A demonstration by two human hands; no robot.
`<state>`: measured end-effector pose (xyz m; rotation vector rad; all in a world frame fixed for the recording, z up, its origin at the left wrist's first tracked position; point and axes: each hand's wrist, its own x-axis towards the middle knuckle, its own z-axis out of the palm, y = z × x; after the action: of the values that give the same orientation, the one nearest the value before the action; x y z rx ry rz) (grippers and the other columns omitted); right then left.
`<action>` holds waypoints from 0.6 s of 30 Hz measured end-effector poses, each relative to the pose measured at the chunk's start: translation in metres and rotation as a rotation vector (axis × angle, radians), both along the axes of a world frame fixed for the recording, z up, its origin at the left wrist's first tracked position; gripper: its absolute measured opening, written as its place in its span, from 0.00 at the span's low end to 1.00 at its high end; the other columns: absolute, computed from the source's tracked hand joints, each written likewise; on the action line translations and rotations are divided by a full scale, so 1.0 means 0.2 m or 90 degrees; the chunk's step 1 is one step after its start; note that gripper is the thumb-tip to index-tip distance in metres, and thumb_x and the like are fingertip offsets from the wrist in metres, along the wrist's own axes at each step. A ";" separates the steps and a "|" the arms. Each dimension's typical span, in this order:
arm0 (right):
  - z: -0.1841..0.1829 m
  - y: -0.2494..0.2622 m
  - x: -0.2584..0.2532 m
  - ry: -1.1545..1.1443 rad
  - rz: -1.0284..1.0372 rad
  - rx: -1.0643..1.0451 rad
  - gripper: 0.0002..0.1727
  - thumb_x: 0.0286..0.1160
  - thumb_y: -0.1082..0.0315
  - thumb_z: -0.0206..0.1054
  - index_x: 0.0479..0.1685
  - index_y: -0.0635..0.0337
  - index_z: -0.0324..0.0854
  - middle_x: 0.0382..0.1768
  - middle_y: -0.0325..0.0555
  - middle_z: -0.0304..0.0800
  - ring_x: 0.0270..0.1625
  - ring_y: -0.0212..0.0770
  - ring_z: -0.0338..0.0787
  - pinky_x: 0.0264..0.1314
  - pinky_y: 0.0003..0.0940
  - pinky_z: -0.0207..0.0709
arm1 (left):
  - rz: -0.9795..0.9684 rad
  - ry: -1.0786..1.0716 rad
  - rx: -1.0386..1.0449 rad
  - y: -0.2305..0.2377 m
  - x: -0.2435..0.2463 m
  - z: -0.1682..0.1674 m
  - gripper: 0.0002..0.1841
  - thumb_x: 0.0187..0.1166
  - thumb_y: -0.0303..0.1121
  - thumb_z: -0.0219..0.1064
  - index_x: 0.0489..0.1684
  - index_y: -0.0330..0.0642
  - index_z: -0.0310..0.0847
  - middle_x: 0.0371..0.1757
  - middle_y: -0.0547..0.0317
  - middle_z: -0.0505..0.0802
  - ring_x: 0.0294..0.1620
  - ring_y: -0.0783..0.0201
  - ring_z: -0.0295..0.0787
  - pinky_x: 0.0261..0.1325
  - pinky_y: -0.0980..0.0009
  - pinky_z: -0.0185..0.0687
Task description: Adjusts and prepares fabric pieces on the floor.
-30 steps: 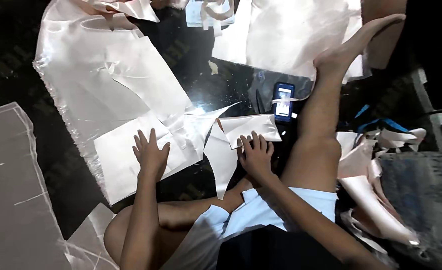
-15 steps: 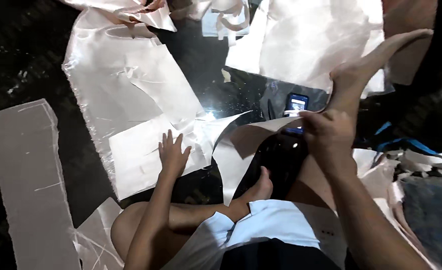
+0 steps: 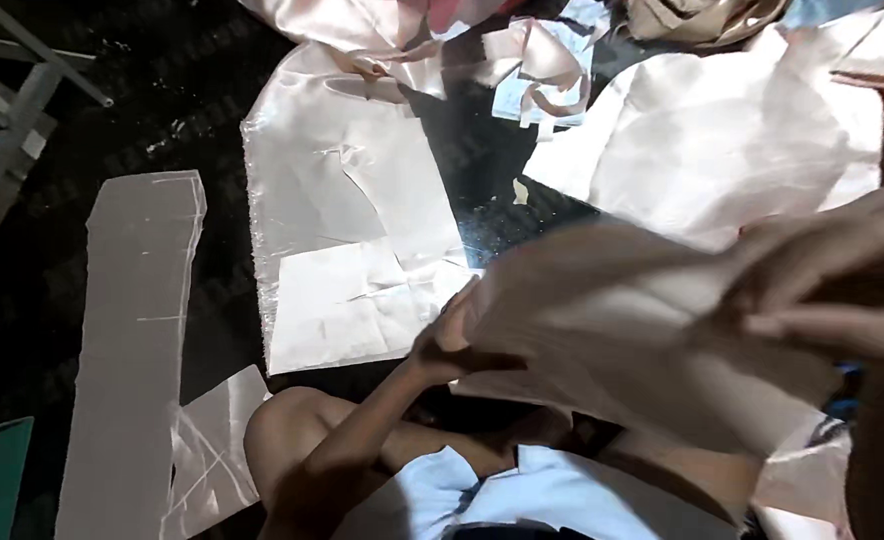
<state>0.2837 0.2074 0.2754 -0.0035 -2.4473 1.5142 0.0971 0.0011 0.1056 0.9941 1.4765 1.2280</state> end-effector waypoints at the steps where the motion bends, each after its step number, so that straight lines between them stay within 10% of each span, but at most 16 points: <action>1: 0.00 0.08 -0.02 -0.019 -0.031 0.030 0.02 0.77 0.60 0.72 0.43 0.38 0.88 0.43 0.15 0.91 0.43 0.15 0.89 0.44 0.13 0.86 | 0.012 -0.053 0.037 -0.01 0.01 -0.01 0.37 0.59 0.34 0.86 0.70 0.29 0.78 0.65 0.53 0.91 0.67 0.74 0.85 0.75 0.72 0.78; 5: -0.14 0.33 -0.12 -0.125 -0.245 0.022 0.09 0.73 0.75 0.68 0.45 0.49 0.83 0.42 0.24 0.92 0.40 0.19 0.90 0.45 0.17 0.86 | -0.017 -0.190 0.029 0.03 0.03 -0.06 0.09 0.79 0.28 0.71 0.46 0.29 0.86 0.39 0.62 0.95 0.41 0.79 0.92 0.54 0.75 0.89; 9: -0.46 0.46 -0.15 -0.320 -0.380 0.013 0.24 0.75 0.78 0.69 0.72 0.64 0.74 0.50 0.52 0.84 0.42 0.37 0.85 0.48 0.39 0.84 | -0.021 -0.127 -0.125 0.08 0.08 -0.20 0.14 0.86 0.32 0.65 0.55 0.27 0.84 0.49 0.49 0.93 0.49 0.69 0.90 0.60 0.68 0.86; 14: -0.97 0.54 0.00 -0.423 -0.383 0.046 0.26 0.79 0.72 0.71 0.76 0.65 0.74 0.59 0.68 0.85 0.55 0.58 0.88 0.62 0.59 0.81 | -0.083 0.056 -0.230 -0.06 0.04 -0.11 0.22 0.89 0.37 0.62 0.75 0.33 0.77 0.60 0.43 0.93 0.61 0.54 0.91 0.70 0.55 0.82; 18: -1.20 0.52 0.11 -0.439 -0.379 0.019 0.33 0.81 0.64 0.68 0.82 0.69 0.65 0.62 0.72 0.82 0.53 0.52 0.87 0.59 0.52 0.83 | 0.305 0.189 -0.172 -0.46 -0.16 0.00 0.14 0.88 0.33 0.62 0.58 0.34 0.88 0.52 0.46 0.94 0.52 0.58 0.93 0.59 0.59 0.87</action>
<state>0.3061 0.3111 0.0363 -1.3144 -2.5592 1.3228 0.0656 -0.0912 0.1056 0.6793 2.1398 1.1930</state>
